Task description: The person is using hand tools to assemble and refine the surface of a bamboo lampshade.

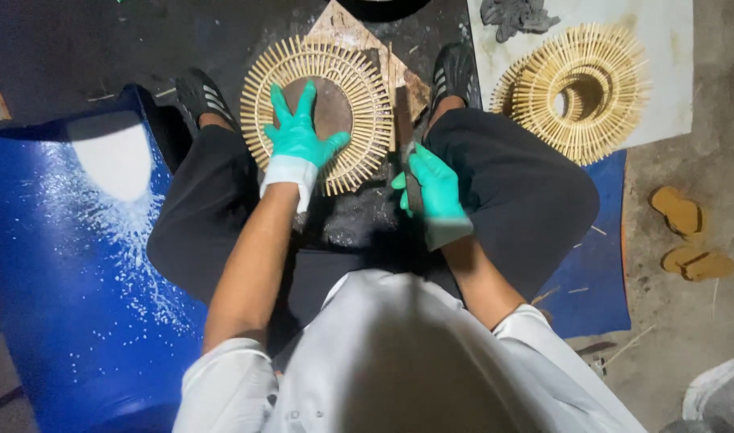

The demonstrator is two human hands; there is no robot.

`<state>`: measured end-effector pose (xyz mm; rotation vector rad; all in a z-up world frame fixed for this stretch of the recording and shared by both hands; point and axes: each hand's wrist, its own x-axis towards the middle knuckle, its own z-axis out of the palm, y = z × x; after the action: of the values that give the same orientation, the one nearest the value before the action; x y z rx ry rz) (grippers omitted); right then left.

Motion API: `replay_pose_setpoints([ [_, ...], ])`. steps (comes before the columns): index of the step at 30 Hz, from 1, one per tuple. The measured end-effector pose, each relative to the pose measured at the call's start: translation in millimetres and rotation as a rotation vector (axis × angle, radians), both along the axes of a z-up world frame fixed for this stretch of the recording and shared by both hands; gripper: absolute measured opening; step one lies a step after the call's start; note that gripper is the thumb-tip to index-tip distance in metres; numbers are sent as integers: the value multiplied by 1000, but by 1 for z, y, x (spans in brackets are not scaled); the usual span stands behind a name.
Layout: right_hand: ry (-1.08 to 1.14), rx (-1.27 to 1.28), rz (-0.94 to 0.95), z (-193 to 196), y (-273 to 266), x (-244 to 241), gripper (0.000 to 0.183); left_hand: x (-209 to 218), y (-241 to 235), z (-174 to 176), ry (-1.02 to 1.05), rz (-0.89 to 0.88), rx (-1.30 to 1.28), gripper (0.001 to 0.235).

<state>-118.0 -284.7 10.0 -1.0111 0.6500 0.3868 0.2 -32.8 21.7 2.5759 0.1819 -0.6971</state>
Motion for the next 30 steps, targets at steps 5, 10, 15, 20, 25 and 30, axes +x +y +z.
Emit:
replay_pose_setpoints([
  [5,2,11,120,-1,-1,5,46,11,6,-1,11,-35,-16,116],
  [10,69,-75,158,15,-2,7,45,11,12,-12,-30,-95,-27,114],
  [15,-32,-129,53,16,1,0,42,9,12,-5,-36,-144,-37,115],
  [20,60,-106,39,-8,2,-5,44,16,10,4,74,-130,-29,115],
  [25,27,-33,58,-11,6,0,44,22,7,16,76,-135,-39,115],
  [30,84,-29,161,11,0,2,44,22,17,-4,-7,-219,-36,114],
])
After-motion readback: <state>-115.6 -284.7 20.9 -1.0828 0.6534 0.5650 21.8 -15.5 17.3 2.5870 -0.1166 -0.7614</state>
